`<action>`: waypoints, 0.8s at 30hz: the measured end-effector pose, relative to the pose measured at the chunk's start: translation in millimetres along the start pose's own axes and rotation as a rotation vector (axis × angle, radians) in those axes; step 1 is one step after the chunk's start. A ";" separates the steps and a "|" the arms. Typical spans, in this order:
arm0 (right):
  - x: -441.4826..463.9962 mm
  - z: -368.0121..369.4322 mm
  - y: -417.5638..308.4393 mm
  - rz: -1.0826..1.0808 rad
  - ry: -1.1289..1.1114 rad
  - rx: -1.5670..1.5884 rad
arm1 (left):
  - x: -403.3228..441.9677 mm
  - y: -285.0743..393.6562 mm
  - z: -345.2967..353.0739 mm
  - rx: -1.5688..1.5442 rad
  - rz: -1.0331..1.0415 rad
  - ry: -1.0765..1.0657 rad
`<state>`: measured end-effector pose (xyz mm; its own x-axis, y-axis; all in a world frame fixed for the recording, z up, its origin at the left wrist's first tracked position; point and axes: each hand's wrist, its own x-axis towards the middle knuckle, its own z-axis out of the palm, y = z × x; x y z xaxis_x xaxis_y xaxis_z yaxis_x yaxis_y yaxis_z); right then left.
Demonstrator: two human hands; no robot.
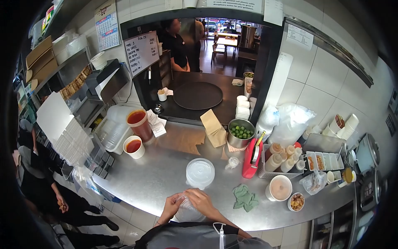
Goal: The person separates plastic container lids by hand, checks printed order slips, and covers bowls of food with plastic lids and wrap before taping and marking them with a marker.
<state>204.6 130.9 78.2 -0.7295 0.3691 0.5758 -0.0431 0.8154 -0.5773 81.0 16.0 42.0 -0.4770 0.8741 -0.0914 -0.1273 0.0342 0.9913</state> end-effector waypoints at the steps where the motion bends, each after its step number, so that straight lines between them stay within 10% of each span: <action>1: -1.2 1.0 -0.2 0.053 0.001 0.073 | -1.9 2.0 0.8 -0.028 -0.015 0.005; 9: 17.2 -19.2 -0.9 0.259 -0.169 0.419 | -24.5 38.3 5.0 0.378 0.092 0.017; 18: 35.2 -36.9 -27.4 -0.153 -0.202 0.152 | -20.4 47.9 -13.9 -0.370 -0.236 -0.203; 24: 24.9 -26.5 -27.4 -0.148 -0.244 0.146 | -17.9 33.9 -13.5 -0.312 -0.175 -0.076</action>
<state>205.7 129.5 123.7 -0.8495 0.1188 0.5140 -0.2455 0.7734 -0.5845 73.5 -5.0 76.0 -0.3595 0.9022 -0.2385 -0.4660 0.0478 0.8835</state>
